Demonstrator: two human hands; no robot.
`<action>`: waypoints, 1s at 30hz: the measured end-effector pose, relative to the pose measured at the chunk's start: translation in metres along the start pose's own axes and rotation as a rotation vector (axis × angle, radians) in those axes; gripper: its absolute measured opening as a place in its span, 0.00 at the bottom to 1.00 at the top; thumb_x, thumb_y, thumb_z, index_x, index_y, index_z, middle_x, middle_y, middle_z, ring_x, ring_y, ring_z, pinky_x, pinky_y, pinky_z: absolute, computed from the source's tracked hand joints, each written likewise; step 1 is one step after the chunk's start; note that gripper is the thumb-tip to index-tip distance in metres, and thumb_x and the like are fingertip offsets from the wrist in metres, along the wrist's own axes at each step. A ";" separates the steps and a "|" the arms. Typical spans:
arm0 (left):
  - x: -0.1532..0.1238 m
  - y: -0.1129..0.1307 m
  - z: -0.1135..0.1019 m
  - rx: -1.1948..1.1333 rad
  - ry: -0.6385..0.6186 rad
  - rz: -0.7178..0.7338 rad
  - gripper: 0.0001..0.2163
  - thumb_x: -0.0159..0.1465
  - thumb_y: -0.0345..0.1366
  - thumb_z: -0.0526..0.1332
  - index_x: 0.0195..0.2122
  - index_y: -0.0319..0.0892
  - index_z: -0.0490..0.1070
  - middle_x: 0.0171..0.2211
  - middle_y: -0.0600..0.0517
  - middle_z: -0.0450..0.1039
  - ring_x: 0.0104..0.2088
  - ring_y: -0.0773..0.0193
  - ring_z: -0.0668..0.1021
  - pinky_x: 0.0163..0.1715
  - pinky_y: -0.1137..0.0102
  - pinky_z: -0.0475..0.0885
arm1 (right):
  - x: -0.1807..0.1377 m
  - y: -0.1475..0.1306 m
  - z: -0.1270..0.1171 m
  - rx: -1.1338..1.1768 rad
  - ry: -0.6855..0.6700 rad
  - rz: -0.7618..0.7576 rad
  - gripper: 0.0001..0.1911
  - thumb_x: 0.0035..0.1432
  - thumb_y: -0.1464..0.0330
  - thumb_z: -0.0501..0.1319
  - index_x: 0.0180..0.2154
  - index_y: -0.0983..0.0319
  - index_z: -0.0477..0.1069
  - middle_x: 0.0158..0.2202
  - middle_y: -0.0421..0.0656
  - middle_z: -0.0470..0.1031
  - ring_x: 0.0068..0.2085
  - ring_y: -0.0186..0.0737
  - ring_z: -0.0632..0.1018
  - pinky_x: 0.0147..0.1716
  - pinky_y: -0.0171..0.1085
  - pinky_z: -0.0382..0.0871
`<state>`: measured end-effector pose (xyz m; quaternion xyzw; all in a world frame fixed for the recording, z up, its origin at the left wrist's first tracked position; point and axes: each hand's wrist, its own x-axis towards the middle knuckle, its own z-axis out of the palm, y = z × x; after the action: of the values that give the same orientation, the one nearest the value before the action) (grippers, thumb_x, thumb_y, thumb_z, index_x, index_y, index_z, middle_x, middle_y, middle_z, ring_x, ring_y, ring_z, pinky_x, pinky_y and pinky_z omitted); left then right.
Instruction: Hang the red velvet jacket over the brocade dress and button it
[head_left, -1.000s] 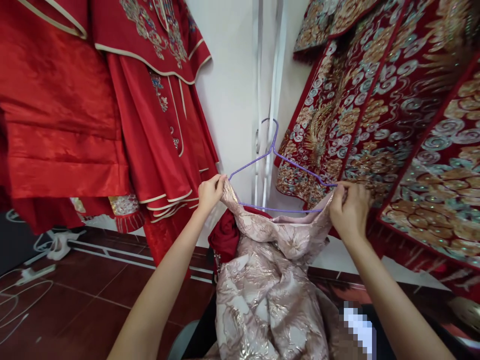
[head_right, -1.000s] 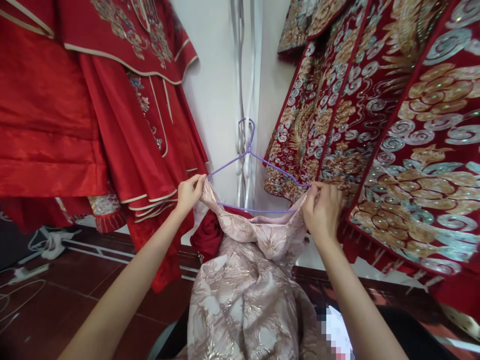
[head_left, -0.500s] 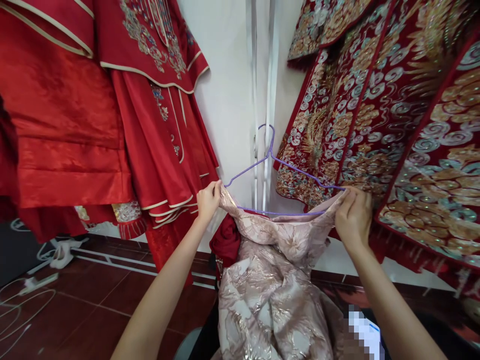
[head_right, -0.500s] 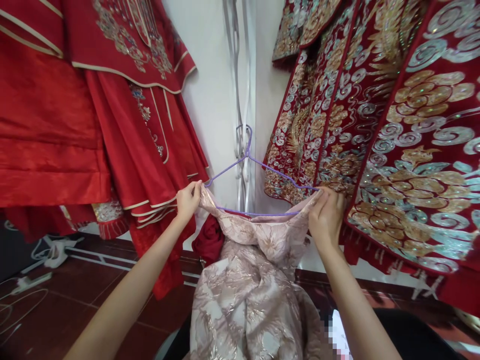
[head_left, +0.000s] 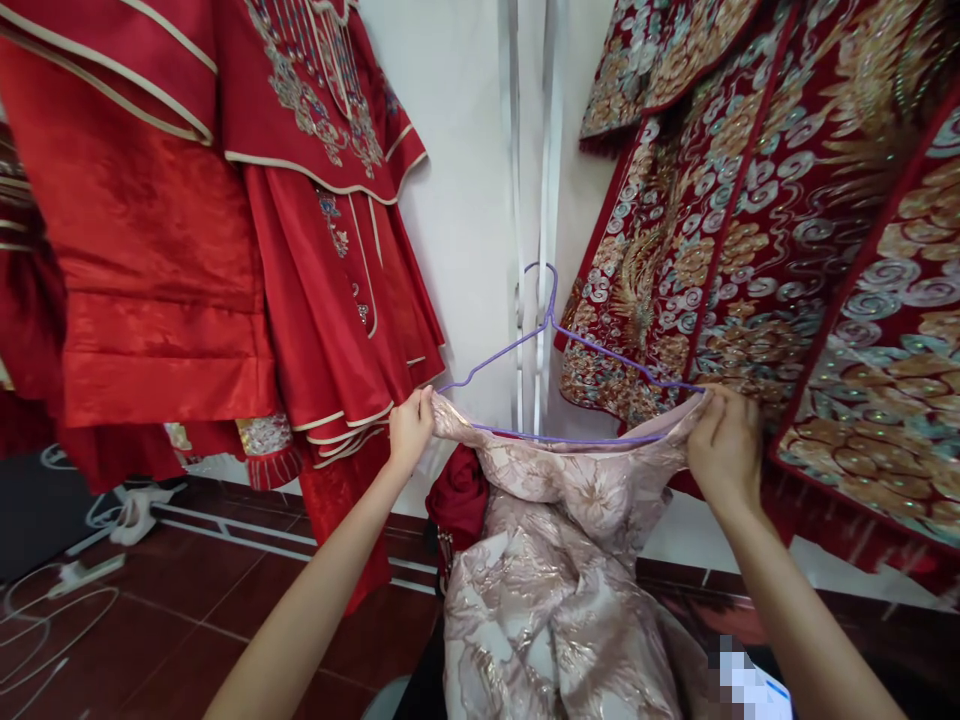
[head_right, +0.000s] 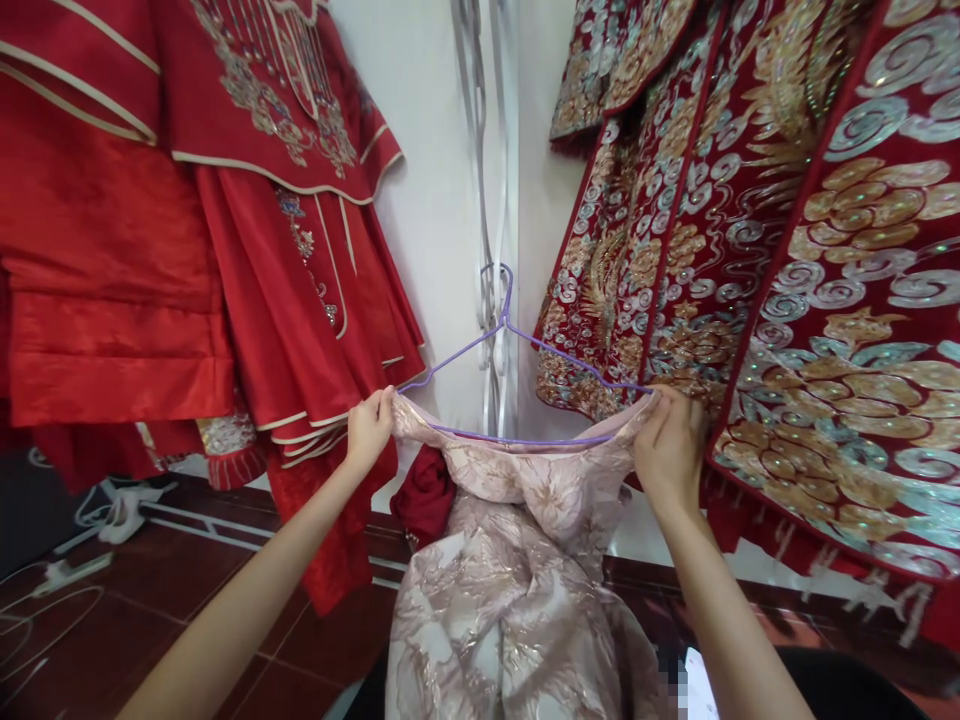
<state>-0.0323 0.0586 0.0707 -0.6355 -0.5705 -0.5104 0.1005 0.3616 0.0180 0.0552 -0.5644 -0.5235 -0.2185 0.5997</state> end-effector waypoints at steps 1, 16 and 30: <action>-0.008 -0.005 0.002 -0.016 -0.006 -0.021 0.19 0.68 0.43 0.47 0.26 0.40 0.70 0.20 0.51 0.69 0.22 0.65 0.70 0.26 0.72 0.57 | -0.002 0.000 0.001 0.000 -0.003 0.006 0.17 0.63 0.67 0.43 0.45 0.65 0.67 0.42 0.55 0.71 0.47 0.50 0.70 0.48 0.47 0.64; -0.055 0.042 0.061 -1.433 -0.350 -0.659 0.17 0.56 0.45 0.67 0.41 0.37 0.78 0.37 0.46 0.79 0.38 0.63 0.78 0.42 0.72 0.69 | -0.053 -0.026 0.017 0.009 0.029 0.080 0.20 0.65 0.65 0.43 0.46 0.68 0.68 0.41 0.56 0.70 0.45 0.52 0.70 0.48 0.53 0.62; -0.049 0.059 0.049 -1.769 -0.421 -0.599 0.10 0.57 0.42 0.67 0.29 0.40 0.73 0.32 0.52 0.75 0.36 0.67 0.78 0.34 0.75 0.70 | -0.074 -0.051 -0.010 0.160 0.001 0.356 0.19 0.62 0.56 0.50 0.38 0.64 0.69 0.38 0.50 0.72 0.41 0.47 0.72 0.43 0.45 0.64</action>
<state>0.0514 0.0437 0.0376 -0.3878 -0.1235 -0.6363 -0.6554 0.2954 -0.0286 0.0149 -0.5985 -0.4308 -0.0673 0.6721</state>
